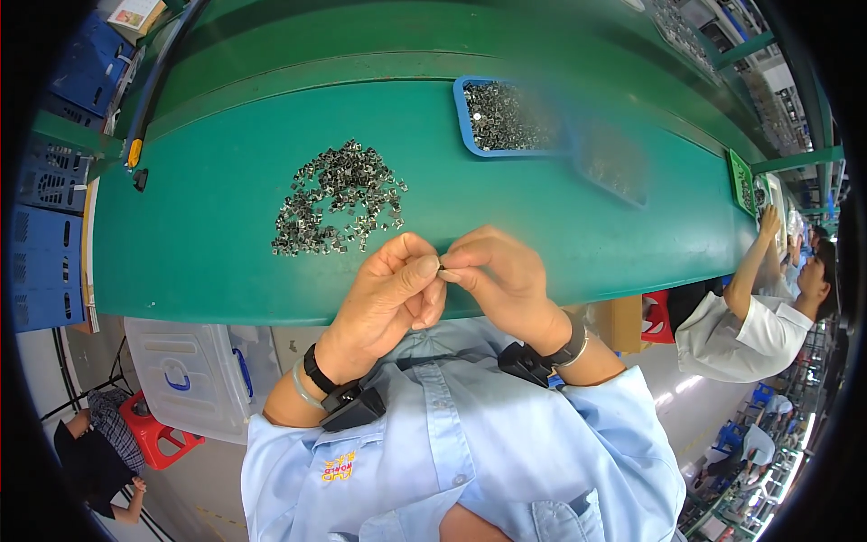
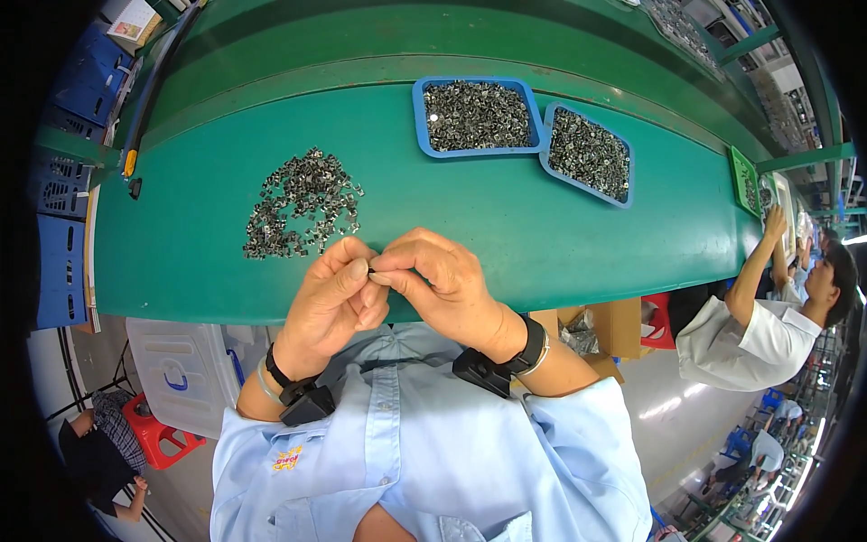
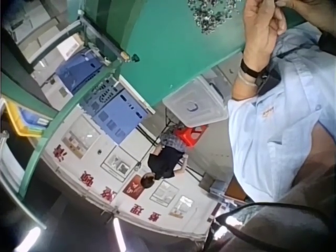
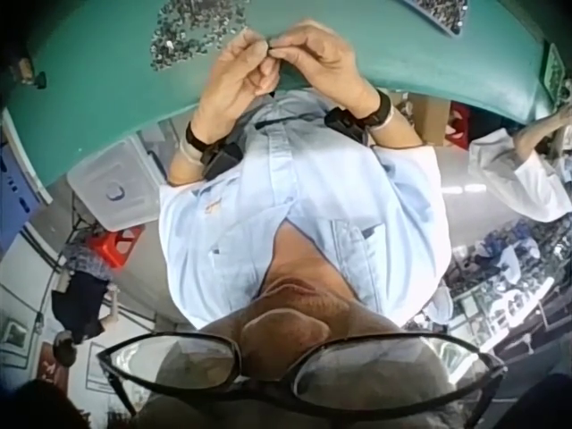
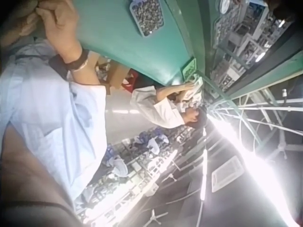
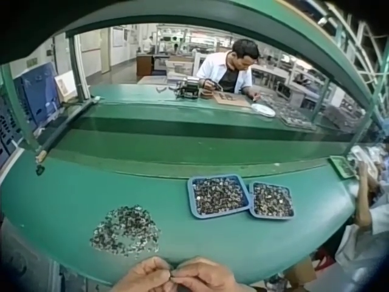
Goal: The person picks up small metal components from a pile on the table and joins them together by hand. After joining the components, the person places the assembled unit into a blue plastic tray.
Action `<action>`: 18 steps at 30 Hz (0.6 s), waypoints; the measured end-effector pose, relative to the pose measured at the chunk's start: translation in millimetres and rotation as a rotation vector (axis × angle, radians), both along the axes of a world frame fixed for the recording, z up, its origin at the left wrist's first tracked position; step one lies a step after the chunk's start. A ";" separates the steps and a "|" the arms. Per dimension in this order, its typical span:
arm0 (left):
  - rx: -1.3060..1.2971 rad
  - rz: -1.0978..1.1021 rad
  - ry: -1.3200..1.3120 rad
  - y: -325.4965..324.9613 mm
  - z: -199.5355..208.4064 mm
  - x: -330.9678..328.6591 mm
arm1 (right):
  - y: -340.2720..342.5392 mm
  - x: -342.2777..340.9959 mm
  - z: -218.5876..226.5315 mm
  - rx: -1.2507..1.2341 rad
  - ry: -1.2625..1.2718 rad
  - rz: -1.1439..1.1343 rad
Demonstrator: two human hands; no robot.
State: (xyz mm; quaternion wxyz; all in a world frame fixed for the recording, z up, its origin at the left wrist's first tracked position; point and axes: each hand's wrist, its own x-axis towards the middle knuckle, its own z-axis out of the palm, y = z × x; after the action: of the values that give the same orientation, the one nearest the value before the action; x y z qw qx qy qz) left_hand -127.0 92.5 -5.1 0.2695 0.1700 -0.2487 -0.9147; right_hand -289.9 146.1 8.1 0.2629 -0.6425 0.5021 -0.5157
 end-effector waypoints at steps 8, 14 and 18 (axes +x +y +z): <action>-0.095 0.007 -0.168 -3.8 8.7 3.0 | -1.8 -2.3 -1.6 -0.004 0.077 -0.006; -0.041 -0.028 -0.092 -5.0 10.8 3.7 | -4.0 -3.0 -1.8 -0.028 0.072 0.019; -0.081 -0.030 -0.151 -5.0 8.4 4.0 | -3.5 -3.4 -2.7 -0.021 0.076 0.006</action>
State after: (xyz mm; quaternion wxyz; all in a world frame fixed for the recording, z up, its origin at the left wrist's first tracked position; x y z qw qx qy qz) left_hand -123.0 87.5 3.4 0.2428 0.2236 -0.3078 -0.8924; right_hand -293.3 142.6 5.5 0.2386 -0.6660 0.5041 -0.4954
